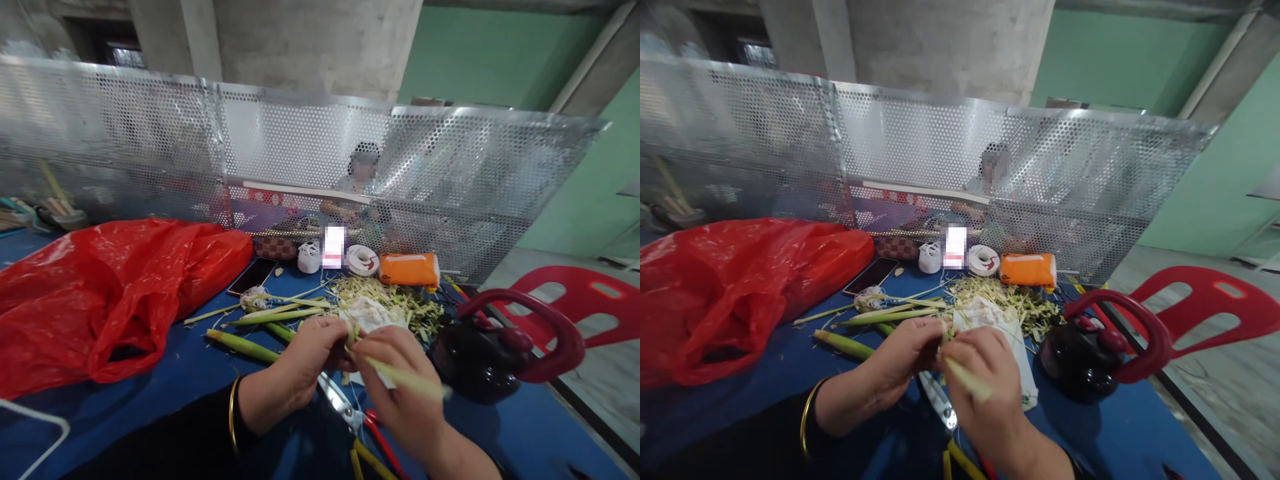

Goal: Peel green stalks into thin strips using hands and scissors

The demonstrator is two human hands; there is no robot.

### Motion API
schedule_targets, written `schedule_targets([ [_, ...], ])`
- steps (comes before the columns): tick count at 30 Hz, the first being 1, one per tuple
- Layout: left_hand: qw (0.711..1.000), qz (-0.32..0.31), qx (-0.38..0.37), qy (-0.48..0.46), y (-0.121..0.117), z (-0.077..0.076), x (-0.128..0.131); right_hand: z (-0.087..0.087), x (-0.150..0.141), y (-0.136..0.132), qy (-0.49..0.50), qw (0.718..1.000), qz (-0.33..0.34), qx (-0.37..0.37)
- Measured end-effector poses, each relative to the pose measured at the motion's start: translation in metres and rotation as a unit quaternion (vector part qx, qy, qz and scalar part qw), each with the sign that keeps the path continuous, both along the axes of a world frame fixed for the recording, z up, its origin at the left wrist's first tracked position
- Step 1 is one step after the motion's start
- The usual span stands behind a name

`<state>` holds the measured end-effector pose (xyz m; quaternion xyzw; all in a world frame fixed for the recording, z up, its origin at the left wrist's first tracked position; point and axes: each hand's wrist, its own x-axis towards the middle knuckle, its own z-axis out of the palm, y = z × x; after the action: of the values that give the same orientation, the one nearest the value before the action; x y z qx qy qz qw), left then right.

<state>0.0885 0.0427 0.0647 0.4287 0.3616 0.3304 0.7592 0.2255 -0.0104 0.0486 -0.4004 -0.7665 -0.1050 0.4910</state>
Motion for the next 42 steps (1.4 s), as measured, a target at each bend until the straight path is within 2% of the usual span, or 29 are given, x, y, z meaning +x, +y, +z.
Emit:
schedule_targets([
  [2,1.000,-0.011,0.019,0.016,-0.001,0.004,-0.001,0.003,0.002,0.002,0.122,0.990,-0.017,-0.074],
  [4,0.999,-0.014,0.039,0.024,-0.002,0.007,-0.002,0.003,0.004,0.005,0.212,0.965,-0.037,-0.151],
  [7,0.998,-0.015,0.053,0.026,-0.003,0.009,-0.002,0.000,0.005,0.009,0.277,0.928,-0.050,-0.244],
  [9,0.998,-0.017,0.058,0.026,-0.003,0.008,-0.002,-0.003,0.004,0.011,0.293,0.914,-0.044,-0.275],
  [14,0.998,-0.024,0.053,0.012,-0.003,0.006,0.000,-0.007,0.003,0.009,0.307,0.902,-0.041,-0.300],
  [20,0.998,-0.029,0.057,0.002,-0.003,0.004,0.000,-0.006,0.005,0.010,0.247,0.924,-0.091,-0.277],
  [23,0.998,-0.039,0.048,-0.011,-0.002,0.006,-0.001,-0.005,0.007,0.012,0.241,0.923,-0.092,-0.286],
  [28,0.998,-0.049,0.049,-0.014,-0.001,0.007,-0.002,-0.005,0.007,0.012,0.285,0.901,-0.063,-0.321],
  [32,0.997,-0.021,0.076,0.026,-0.003,0.003,0.000,-0.004,0.005,0.012,0.308,0.891,-0.040,-0.330],
  [40,0.994,0.033,0.102,0.025,0.004,0.000,-0.002,0.002,0.000,0.014,0.410,0.822,0.052,-0.393],
  [42,0.992,0.046,0.111,0.026,0.006,0.001,-0.003,0.002,0.000,0.012,0.415,0.812,0.080,-0.402],
])
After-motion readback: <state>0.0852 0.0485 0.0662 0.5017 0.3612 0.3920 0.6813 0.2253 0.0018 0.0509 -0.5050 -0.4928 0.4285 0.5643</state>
